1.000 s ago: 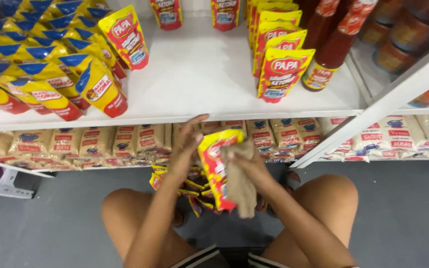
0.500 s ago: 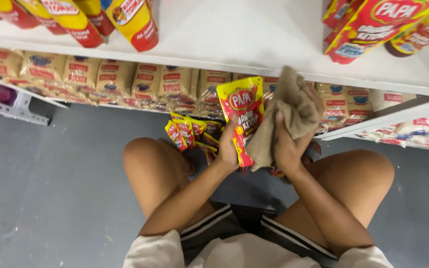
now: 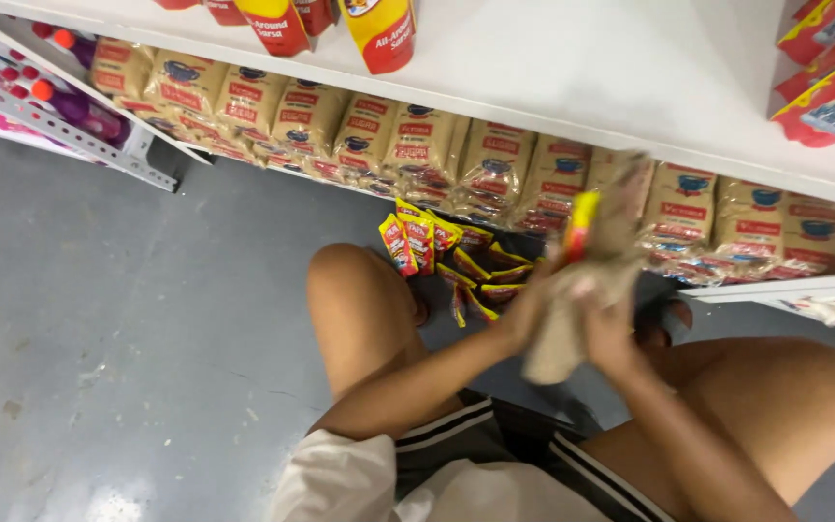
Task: Wiping ketchup packets with a cloth and neatly arranging them on a grocery store shelf.
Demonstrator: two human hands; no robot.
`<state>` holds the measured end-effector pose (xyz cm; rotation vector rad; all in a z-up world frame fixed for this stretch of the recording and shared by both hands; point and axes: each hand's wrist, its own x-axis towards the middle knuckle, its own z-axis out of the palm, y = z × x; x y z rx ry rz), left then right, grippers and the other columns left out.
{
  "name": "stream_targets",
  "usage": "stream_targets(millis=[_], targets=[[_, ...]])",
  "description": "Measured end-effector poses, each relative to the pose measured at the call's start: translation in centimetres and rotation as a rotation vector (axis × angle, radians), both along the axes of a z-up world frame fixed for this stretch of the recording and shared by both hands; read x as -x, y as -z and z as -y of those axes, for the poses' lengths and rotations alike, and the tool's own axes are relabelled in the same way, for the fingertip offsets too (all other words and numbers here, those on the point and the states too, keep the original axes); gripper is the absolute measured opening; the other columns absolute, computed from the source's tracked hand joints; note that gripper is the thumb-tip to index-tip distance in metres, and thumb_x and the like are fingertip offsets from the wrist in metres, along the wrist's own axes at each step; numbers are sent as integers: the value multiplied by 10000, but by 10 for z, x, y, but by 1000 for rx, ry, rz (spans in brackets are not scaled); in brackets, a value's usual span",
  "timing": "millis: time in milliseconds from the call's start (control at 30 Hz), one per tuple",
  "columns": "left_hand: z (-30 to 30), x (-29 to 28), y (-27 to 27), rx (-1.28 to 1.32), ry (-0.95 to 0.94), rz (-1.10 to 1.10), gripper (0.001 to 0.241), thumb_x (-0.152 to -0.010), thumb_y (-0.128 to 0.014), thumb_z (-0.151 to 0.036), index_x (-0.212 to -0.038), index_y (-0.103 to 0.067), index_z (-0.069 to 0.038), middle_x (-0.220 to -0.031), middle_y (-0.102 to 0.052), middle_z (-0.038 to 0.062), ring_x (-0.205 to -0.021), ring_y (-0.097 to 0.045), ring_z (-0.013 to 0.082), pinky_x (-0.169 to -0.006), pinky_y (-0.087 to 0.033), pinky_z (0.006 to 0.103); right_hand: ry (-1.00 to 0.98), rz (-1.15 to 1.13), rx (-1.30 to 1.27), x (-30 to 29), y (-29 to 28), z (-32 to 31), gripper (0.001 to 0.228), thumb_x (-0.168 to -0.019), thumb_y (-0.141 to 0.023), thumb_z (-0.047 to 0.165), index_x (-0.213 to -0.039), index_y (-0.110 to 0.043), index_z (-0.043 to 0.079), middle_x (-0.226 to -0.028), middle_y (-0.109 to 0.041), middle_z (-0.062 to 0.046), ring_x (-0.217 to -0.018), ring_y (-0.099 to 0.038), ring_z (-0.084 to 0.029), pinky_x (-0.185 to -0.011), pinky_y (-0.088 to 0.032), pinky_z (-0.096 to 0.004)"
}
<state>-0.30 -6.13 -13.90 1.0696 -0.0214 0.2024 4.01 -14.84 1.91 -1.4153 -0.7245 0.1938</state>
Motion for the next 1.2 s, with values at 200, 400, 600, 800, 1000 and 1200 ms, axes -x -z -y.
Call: stream_targets(millis=[200, 400, 600, 800, 1000, 1200], targets=[[-16, -6, 19, 373, 37, 14, 774, -1094, -353, -588, -1623, -187, -47, -1675, -234, 213, -1540, -251, 279, -1298, -202, 442, -43, 705, 393, 18, 24, -3, 997, -919, -540, 723, -1663, -194, 158, -1758, -49, -118, -1643, -43, -359, -1329, -48, -597], [-18, 2, -31, 486, 206, -17, 826, -1149, -278, -648, -1629, -257, 24, -1644, -338, 276, -1496, -409, 362, -1277, -330, 481, 71, 388, 334, -6, -9, 1, 907, -991, -456, 688, -1691, -257, 147, -1812, -64, -122, -1682, -36, -349, -1383, 9, -563], [-32, -10, -23, 636, -52, -104, 649, -1128, -300, -543, -1639, -271, -144, -1639, -321, 197, -1432, -478, 265, -1226, -341, 473, -43, 614, 371, 23, -3, 5, 968, -933, -617, 660, -1615, -269, 68, -1743, -115, -121, -1628, -102, -361, -1327, 2, -563], [-25, 16, -38, 684, 152, -12, 824, -1144, -263, -656, -1625, -328, 10, -1647, -318, 271, -1476, -464, 326, -1273, -345, 460, 10, 504, 389, -11, -17, 6, 783, -929, -613, 468, -1601, -378, 143, -1769, -195, -90, -1679, -87, -333, -1343, 27, -600], [-31, 5, -99, 149, 114, 682, 562, -968, -393, -371, -1451, -246, -126, -1547, -253, 60, -1489, -310, 171, -1286, -264, 347, -65, 495, 292, 22, -6, 5, 946, -949, -671, 537, -1644, -203, 98, -1739, -105, -156, -1633, -62, -352, -1323, -41, -601], [-29, 19, -71, 436, -47, 105, 710, -1014, -612, -330, -1581, -337, -3, -1518, -496, 198, -1392, -498, 305, -1225, -379, 448, -34, 410, 247, 6, 14, 7, 904, -945, -626, 504, -1642, -261, 57, -1745, -159, -209, -1645, -72, -344, -1327, -38, -570]])
